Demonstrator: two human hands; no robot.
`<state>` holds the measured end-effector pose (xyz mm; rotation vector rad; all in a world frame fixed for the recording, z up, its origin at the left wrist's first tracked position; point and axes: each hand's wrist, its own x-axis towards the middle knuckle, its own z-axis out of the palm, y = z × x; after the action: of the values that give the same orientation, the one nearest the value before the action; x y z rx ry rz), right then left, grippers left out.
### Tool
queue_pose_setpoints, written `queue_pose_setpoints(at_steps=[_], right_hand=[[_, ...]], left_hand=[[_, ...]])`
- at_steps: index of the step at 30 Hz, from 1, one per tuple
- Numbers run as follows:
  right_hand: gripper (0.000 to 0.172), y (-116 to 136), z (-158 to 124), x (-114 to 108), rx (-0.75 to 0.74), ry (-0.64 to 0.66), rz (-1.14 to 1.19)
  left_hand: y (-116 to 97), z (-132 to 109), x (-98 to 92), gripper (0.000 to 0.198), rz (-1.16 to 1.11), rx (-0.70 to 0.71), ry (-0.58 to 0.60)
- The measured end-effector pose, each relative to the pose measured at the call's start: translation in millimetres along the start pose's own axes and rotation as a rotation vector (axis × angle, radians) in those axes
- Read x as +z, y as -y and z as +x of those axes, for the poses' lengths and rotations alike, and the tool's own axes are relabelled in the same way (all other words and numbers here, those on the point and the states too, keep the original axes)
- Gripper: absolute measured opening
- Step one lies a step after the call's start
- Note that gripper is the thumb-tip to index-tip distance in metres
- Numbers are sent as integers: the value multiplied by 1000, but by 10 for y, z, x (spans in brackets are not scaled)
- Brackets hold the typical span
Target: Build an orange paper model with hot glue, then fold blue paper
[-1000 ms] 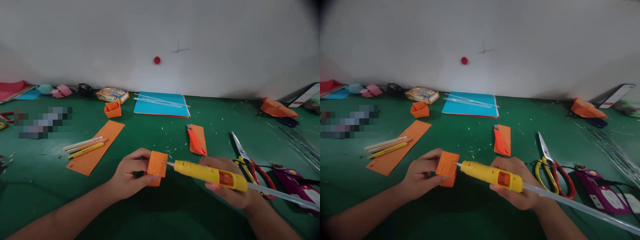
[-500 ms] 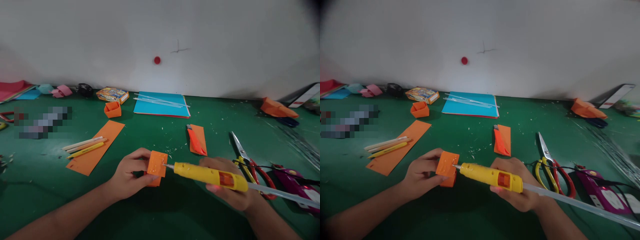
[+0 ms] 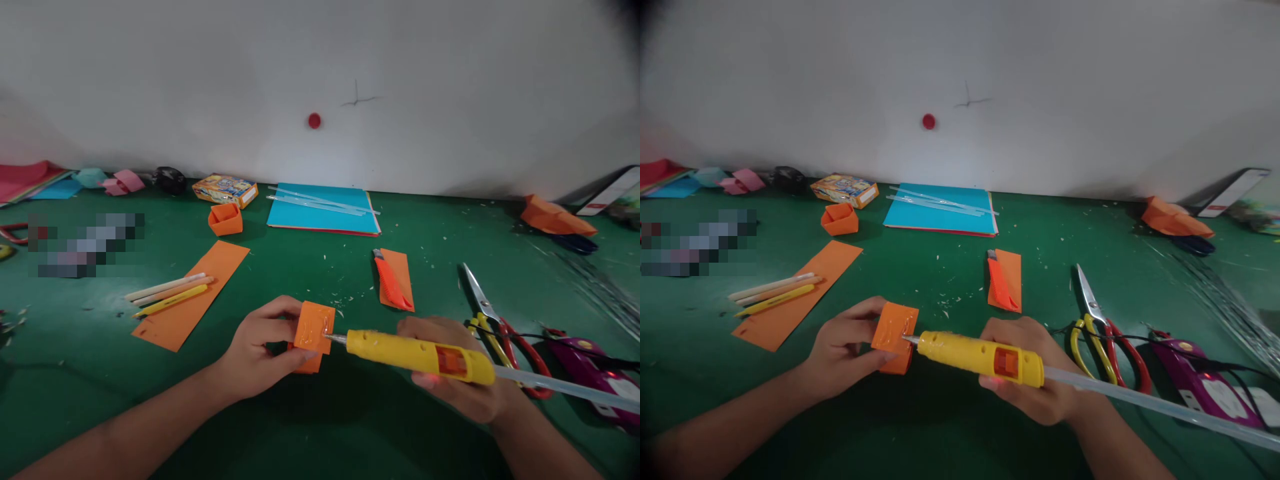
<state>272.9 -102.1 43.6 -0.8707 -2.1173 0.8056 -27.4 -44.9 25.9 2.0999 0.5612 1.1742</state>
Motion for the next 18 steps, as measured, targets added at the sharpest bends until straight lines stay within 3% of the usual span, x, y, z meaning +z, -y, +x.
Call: queue_pose_setpoints(at_steps=[18], right_hand=[[32, 50, 15, 18, 15, 26, -26]], left_hand=[[-2, -2, 4, 5, -23, 3, 7]])
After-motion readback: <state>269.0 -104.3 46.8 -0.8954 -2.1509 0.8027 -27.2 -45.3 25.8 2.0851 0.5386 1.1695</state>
